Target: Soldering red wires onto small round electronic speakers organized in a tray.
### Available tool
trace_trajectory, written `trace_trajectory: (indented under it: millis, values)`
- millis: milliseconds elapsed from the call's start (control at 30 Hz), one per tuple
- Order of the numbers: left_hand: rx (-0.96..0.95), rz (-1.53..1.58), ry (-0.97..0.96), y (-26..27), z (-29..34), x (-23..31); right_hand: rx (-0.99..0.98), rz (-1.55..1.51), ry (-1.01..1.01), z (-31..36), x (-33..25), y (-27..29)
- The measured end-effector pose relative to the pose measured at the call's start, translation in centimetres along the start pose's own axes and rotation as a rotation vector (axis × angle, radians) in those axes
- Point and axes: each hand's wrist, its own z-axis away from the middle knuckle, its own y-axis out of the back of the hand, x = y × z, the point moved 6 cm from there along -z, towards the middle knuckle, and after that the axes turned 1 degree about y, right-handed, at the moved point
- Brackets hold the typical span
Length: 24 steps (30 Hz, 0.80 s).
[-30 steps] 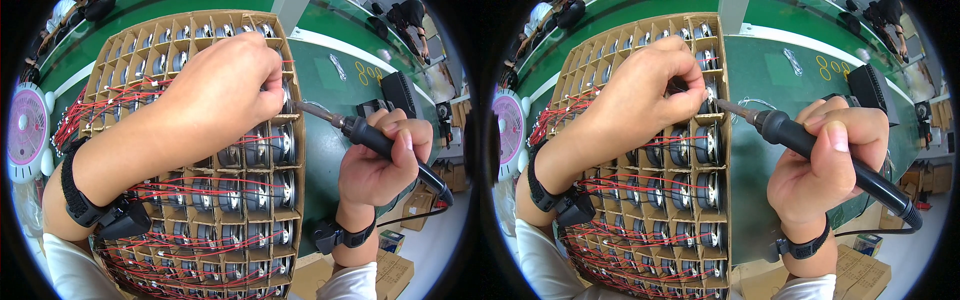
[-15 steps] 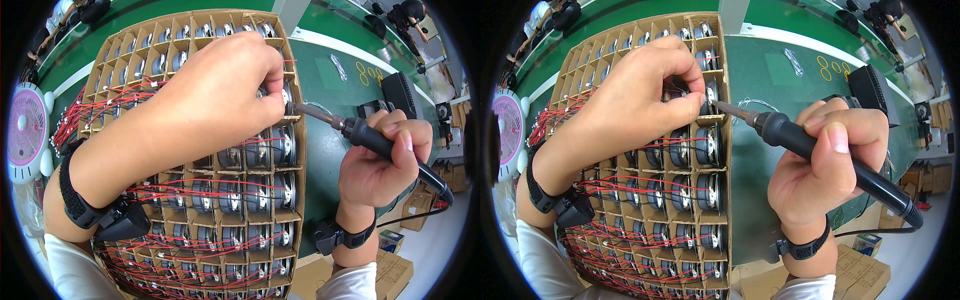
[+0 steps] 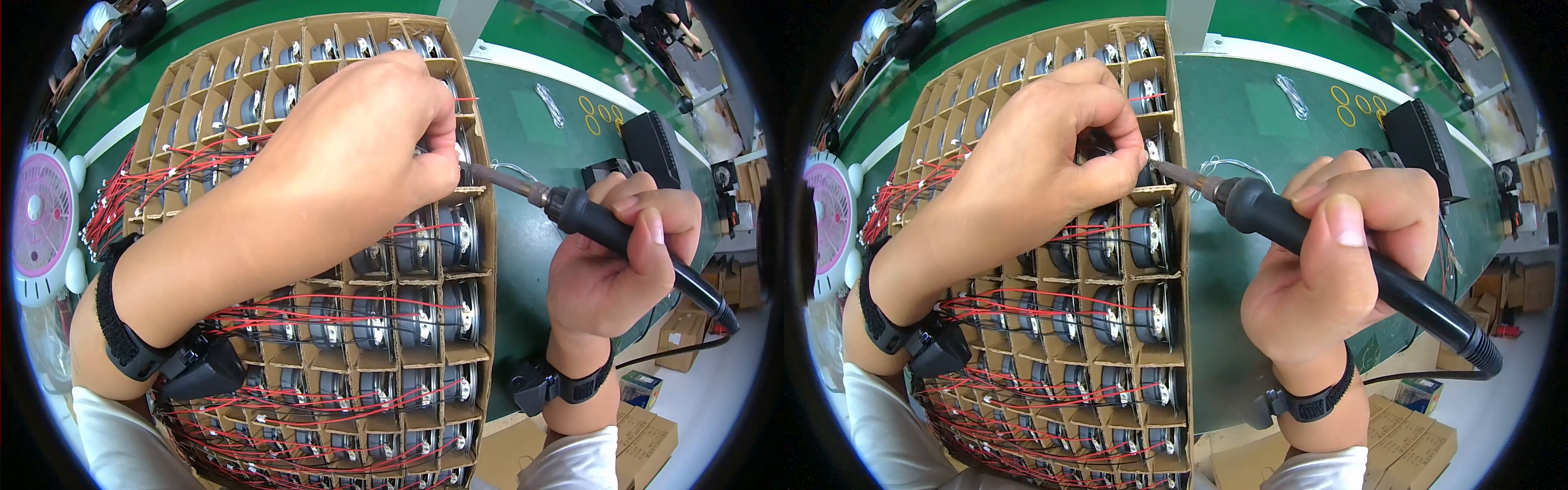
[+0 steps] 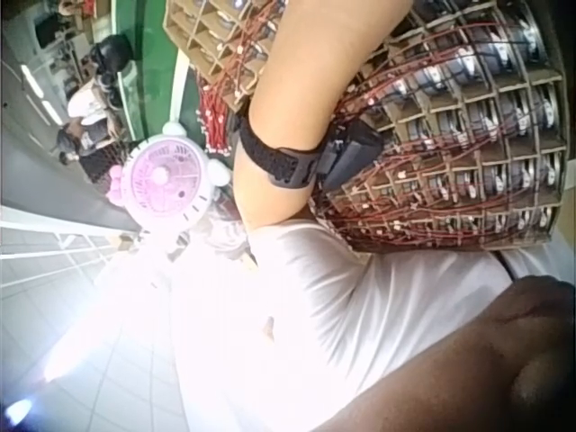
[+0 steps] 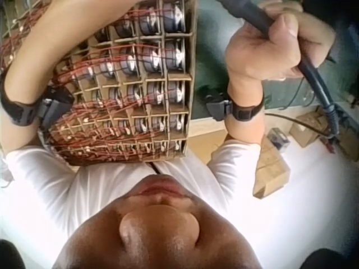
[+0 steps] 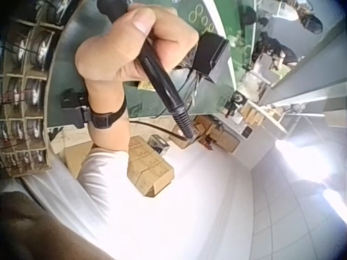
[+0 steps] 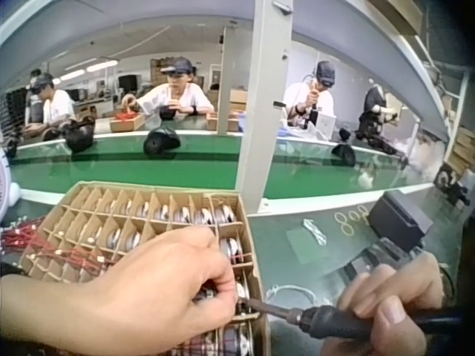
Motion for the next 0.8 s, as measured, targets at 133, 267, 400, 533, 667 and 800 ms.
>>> trace_trajectory:
  millis: [133, 267, 400, 533, 667, 800]
  values:
    - [-0.004, -0.015, 0.003, 0.0, -0.1, 0.1, -0.024, 0.004, 0.008, 0.2, 0.1, 0.0]
    - [0.0, 0.006, -0.001, 0.0, 0.0, 0.0, -0.048, 0.017, 0.06, 0.2, -0.1, -0.1]
    - [-0.011, 0.01, -0.003, -0.5, -0.2, 0.1, -0.052, 0.012, 0.049, 0.4, 0.2, 0.4]
    - [-0.003, 0.033, -0.007, 0.4, 0.1, 0.0, -0.031, -0.014, 0.037, -0.1, -0.5, -0.1]
    - [-0.022, 0.03, 0.001, -0.1, 0.0, 0.0, 0.005, -0.034, 0.023, -0.2, -0.3, 0.5]
    - [-0.025, 0.064, 0.036, -0.2, -0.1, -0.2, 0.013, -0.041, 0.015, -0.3, 0.0, 0.6]
